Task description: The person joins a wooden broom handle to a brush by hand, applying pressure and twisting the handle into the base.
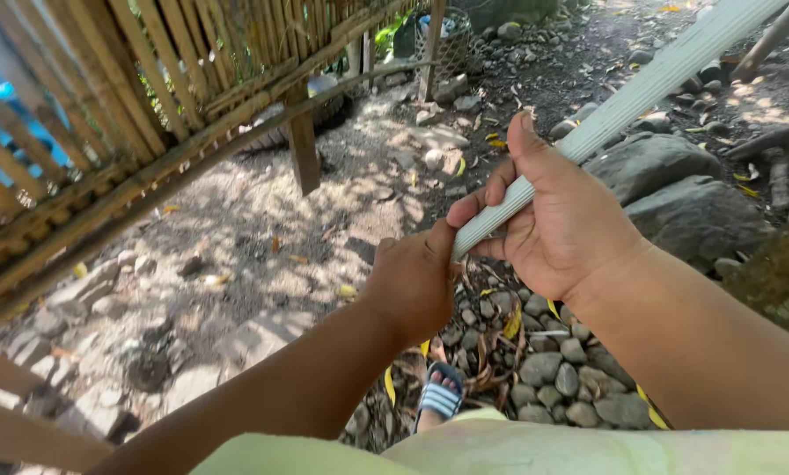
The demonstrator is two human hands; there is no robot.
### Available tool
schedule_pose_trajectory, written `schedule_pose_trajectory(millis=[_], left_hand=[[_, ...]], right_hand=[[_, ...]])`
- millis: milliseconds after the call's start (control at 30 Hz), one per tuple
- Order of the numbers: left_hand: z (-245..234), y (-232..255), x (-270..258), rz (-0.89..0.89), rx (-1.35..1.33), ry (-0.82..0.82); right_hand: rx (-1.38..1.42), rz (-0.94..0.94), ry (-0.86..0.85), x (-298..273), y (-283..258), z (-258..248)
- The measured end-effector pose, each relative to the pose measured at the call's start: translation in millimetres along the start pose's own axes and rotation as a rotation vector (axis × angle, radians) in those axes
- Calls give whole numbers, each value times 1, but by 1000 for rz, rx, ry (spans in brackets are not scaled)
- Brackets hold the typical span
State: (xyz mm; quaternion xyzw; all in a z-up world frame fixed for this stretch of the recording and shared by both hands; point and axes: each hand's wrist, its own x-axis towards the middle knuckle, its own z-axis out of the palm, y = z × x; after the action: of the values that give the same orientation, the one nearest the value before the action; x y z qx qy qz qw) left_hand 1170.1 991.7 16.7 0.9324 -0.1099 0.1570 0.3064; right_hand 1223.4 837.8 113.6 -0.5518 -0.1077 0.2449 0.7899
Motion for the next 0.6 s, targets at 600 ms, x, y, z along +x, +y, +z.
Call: schedule_pose_trajectory(millis=[600], left_hand=[[87,-80,395,-69,-63,-351]], right_hand=[[-53,-34,99,312,-138,-197]])
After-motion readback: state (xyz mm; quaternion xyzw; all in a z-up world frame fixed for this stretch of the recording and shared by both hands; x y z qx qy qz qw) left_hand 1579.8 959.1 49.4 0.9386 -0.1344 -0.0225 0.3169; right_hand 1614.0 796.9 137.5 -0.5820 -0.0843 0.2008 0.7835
